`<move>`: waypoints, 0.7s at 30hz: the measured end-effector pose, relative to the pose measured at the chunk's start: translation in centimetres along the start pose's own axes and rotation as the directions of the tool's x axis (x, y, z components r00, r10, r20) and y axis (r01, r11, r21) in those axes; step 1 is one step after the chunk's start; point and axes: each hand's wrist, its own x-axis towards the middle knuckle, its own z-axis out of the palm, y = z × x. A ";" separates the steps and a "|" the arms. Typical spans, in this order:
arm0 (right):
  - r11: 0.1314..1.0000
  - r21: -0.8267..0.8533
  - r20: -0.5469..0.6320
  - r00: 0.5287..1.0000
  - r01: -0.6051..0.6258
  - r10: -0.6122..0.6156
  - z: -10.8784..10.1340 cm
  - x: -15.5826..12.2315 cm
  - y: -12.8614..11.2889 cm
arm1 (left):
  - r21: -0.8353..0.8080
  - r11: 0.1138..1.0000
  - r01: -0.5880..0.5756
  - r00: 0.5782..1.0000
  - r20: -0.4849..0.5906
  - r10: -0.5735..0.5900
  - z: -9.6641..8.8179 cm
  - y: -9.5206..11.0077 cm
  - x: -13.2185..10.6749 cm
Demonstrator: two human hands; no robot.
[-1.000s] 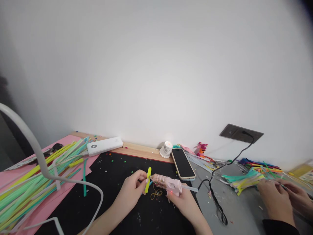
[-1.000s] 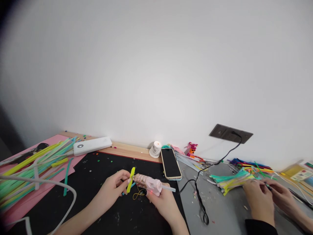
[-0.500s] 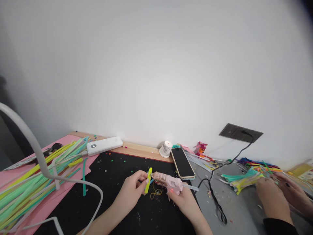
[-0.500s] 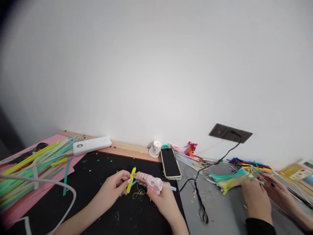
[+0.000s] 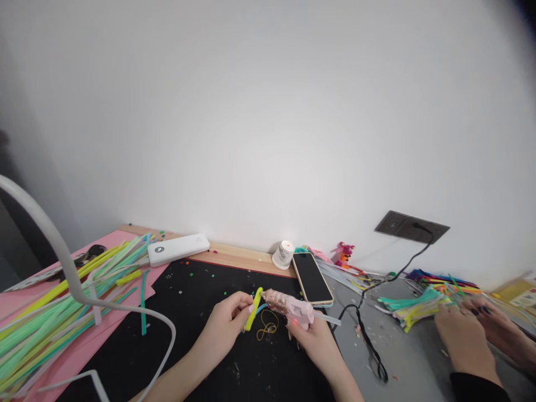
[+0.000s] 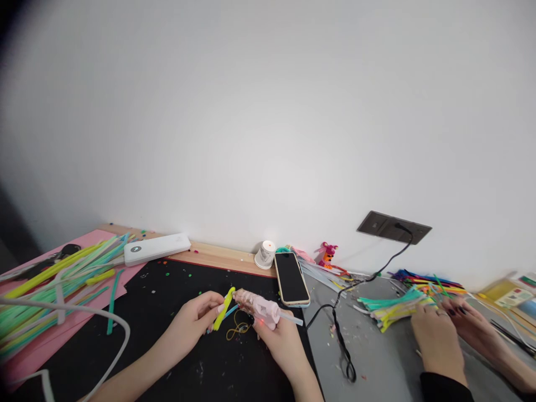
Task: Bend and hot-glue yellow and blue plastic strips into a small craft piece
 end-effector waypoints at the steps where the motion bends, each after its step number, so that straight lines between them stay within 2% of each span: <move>1: 0.999 0.026 0.005 1.000 0.020 -0.020 -0.1 0.0 -0.4 | -0.015 1.000 0.009 1.000 0.005 -0.009 0.0 0.0 0.0; 5: 0.999 0.043 -0.026 0.999 0.025 -0.024 -0.2 0.1 -1.0 | -0.050 0.998 0.028 0.999 0.016 -0.027 0.1 0.0 -0.1; 11: 0.999 -0.017 -0.048 0.998 -0.045 0.044 0.0 0.0 0.3 | -0.060 0.998 0.034 0.999 0.007 -0.033 0.2 0.1 0.0; 17: 0.999 -0.003 0.032 0.999 -0.034 0.034 0.1 -0.1 0.2 | -0.044 0.998 0.038 0.999 -0.007 -0.038 0.2 -0.2 0.1; 21: 1.000 -0.018 0.040 0.999 -0.019 0.019 0.0 -0.2 0.1 | -0.036 0.998 0.053 0.999 -0.005 -0.054 0.2 -0.3 0.0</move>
